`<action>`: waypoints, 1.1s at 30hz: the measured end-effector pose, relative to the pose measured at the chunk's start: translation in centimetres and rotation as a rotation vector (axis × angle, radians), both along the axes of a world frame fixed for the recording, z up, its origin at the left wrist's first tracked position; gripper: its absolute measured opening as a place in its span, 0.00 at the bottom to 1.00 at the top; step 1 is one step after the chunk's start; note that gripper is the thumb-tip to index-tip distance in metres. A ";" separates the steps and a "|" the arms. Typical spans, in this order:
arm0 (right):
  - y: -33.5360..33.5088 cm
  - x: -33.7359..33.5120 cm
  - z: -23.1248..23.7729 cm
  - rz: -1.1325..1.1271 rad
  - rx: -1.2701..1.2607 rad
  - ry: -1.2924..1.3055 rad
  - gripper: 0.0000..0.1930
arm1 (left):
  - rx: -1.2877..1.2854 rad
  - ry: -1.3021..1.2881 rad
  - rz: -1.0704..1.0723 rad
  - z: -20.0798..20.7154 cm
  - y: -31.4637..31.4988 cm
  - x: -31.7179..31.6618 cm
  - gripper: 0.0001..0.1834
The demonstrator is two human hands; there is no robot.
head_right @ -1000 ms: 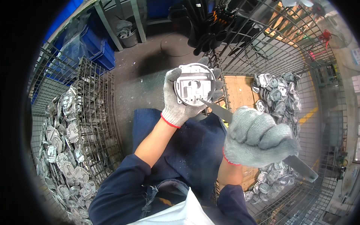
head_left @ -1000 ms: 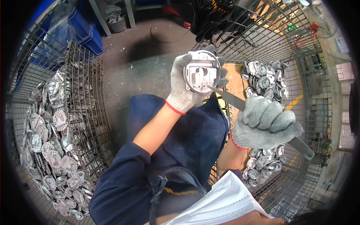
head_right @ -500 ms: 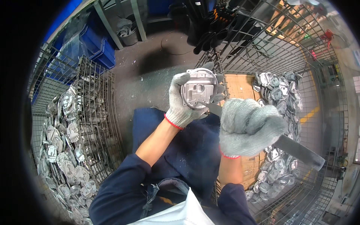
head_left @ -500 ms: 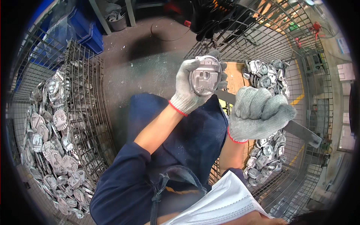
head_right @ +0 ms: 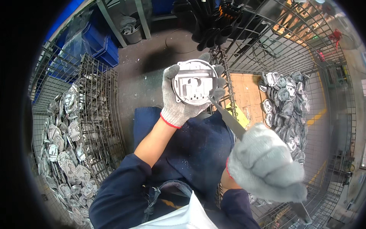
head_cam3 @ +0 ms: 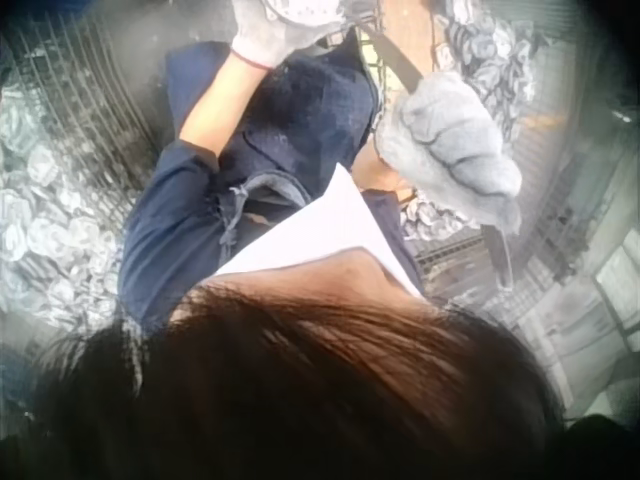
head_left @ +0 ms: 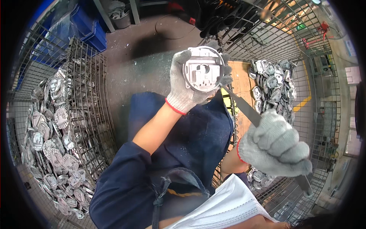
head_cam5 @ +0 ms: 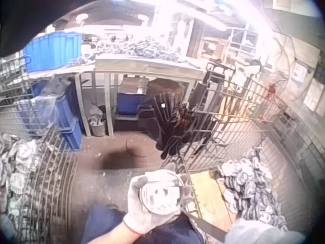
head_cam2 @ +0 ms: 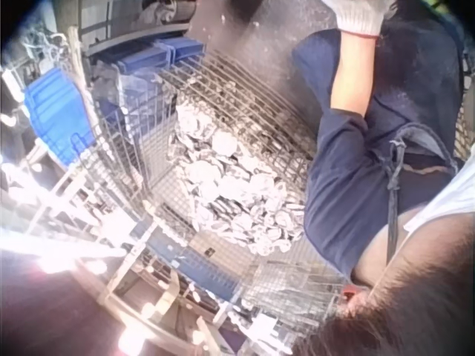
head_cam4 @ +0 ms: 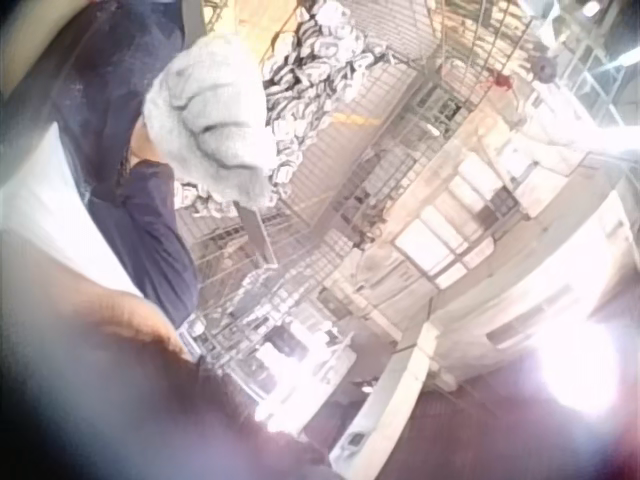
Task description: Using a metal file to smooth the edges and surfaces of cast metal housings and pistons on a workshop floor.
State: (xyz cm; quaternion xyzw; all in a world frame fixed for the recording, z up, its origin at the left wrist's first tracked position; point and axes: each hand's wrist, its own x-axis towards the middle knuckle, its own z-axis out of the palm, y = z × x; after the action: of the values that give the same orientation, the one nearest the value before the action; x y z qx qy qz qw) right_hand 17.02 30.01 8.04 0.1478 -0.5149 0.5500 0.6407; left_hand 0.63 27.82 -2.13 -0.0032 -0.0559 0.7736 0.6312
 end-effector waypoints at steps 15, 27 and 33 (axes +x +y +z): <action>0.0 -1.9 -3.7 0.027 -0.053 -0.101 0.32 | -0.035 -0.059 -0.023 -0.6 0.2 -0.1 0.36; 0.4 -1.7 -0.5 -0.020 0.053 -0.324 0.25 | -0.095 0.098 0.030 0.5 -0.3 0.2 0.35; -1.9 -1.7 0.0 -0.139 -0.061 -0.232 0.31 | -0.107 0.178 0.030 0.1 0.7 0.0 0.35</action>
State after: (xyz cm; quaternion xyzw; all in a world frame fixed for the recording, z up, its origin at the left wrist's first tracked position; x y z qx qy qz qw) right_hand 15.36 28.08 8.06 0.0277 -0.5775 0.5330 0.6178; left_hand 0.59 28.48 -2.05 0.0325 0.0418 0.7821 0.6209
